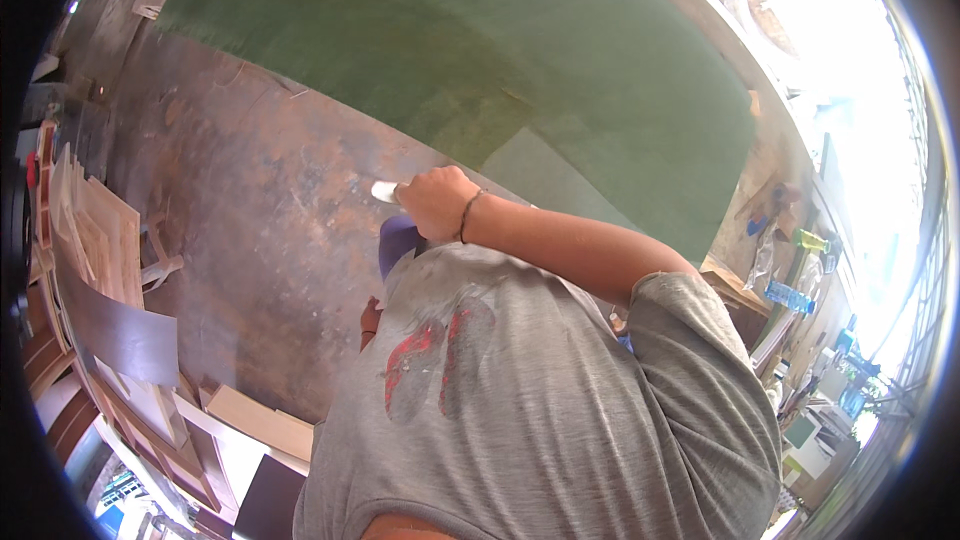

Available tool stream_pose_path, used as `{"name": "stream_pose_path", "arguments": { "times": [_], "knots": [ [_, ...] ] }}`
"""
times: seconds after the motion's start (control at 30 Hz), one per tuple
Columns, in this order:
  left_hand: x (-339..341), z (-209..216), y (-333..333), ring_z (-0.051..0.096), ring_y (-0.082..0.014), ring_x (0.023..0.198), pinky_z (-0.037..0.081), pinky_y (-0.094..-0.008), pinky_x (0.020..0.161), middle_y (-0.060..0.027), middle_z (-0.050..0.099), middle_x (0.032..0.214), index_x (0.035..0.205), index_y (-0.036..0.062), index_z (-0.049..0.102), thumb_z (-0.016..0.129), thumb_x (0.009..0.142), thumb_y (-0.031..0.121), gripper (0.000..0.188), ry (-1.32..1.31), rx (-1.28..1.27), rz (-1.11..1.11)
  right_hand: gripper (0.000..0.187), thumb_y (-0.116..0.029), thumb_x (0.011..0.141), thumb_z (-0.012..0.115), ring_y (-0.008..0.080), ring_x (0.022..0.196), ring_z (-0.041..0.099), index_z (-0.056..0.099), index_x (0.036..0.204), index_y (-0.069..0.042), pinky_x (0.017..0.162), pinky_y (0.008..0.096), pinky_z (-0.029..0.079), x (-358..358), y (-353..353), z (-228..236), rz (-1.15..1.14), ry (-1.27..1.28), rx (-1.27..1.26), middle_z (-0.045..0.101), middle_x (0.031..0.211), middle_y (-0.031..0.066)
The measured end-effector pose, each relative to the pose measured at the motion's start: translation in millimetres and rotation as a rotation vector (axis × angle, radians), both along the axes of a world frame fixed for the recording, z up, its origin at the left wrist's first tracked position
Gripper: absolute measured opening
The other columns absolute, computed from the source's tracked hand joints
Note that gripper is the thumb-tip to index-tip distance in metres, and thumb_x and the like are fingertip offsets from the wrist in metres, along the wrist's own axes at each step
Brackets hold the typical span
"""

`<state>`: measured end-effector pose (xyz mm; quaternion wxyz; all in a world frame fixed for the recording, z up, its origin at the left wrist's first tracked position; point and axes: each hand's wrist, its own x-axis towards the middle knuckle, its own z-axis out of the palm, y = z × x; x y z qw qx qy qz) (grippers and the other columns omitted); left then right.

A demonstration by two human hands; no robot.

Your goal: The person applies adhesive to a wood panel using a spreader and wipes the surface with a cloth.

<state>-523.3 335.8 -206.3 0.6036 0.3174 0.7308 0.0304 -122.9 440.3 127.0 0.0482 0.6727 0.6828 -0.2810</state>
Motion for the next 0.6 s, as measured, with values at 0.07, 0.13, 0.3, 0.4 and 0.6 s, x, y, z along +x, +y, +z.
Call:
{"name": "stream_pose_path", "arguments": {
  "times": [0.07, 0.13, 0.3, 0.4, 0.6],
  "knots": [
    [27, 21, 9, 0.058, -0.0185, 0.075, 0.043, -0.0375, 0.068, -0.0038, 0.06, 0.076, 0.121, 0.0123, 0.047, 0.044, 0.087, 0.046, 0.049, -0.07, -0.179, 0.323, 0.031, -0.01, 0.067, 0.055, 0.0307, 0.069, 0.064, 0.058, 0.097, -0.003, 0.057, 0.0408, 0.051, 17, -1, 24, -0.085, -0.103, 0.009, 0.064, 0.075, 0.0163],
    [38, 36, 10, 0.058, -0.017, 0.076, 0.041, -0.0381, 0.069, -0.0025, 0.057, 0.071, 0.119, 0.013, 0.048, 0.045, 0.086, 0.045, 0.046, -0.102, -0.104, 0.381, 0.031, -0.01, 0.067, 0.055, 0.03, 0.069, 0.064, 0.058, 0.098, -0.005, 0.056, 0.0413, 0.05, 81, -9, 12, -0.118, -0.171, 0.195, 0.064, 0.073, 0.015],
    [58, 65, -1, 0.058, -0.0165, 0.075, 0.04, -0.0367, 0.069, -0.0021, 0.054, 0.068, 0.117, 0.0142, 0.048, 0.047, 0.085, 0.042, 0.042, -0.124, -0.04, 0.437, 0.029, -0.013, 0.069, 0.052, 0.0296, 0.065, 0.063, 0.059, 0.098, -0.01, 0.056, 0.0402, 0.05, 129, -51, -35, -0.23, -0.165, 0.101, 0.063, 0.07, 0.0139],
    [44, 57, -45, 0.058, -0.0158, 0.075, 0.04, -0.0368, 0.069, -0.0019, 0.055, 0.068, 0.118, 0.0157, 0.048, 0.047, 0.085, 0.042, 0.042, -0.102, -0.088, 0.471, 0.041, -0.011, 0.072, 0.049, 0.0299, 0.06, 0.062, 0.055, 0.112, -0.012, 0.055, 0.0415, 0.049, 42, -62, -29, 0.087, -0.219, 0.013, 0.062, 0.066, 0.012],
    [9, 50, -162, 0.057, -0.0158, 0.075, 0.039, -0.0382, 0.069, -0.002, 0.055, 0.068, 0.12, 0.0161, 0.046, 0.047, 0.084, 0.046, 0.047, -0.054, -0.155, 0.563, 0.043, -0.012, 0.074, 0.048, 0.0274, 0.064, 0.063, 0.052, 0.117, -0.012, 0.055, 0.0408, 0.049, 100, -95, -14, 0.036, -0.255, 0.165, 0.065, 0.074, 0.0096]
  ]
}}
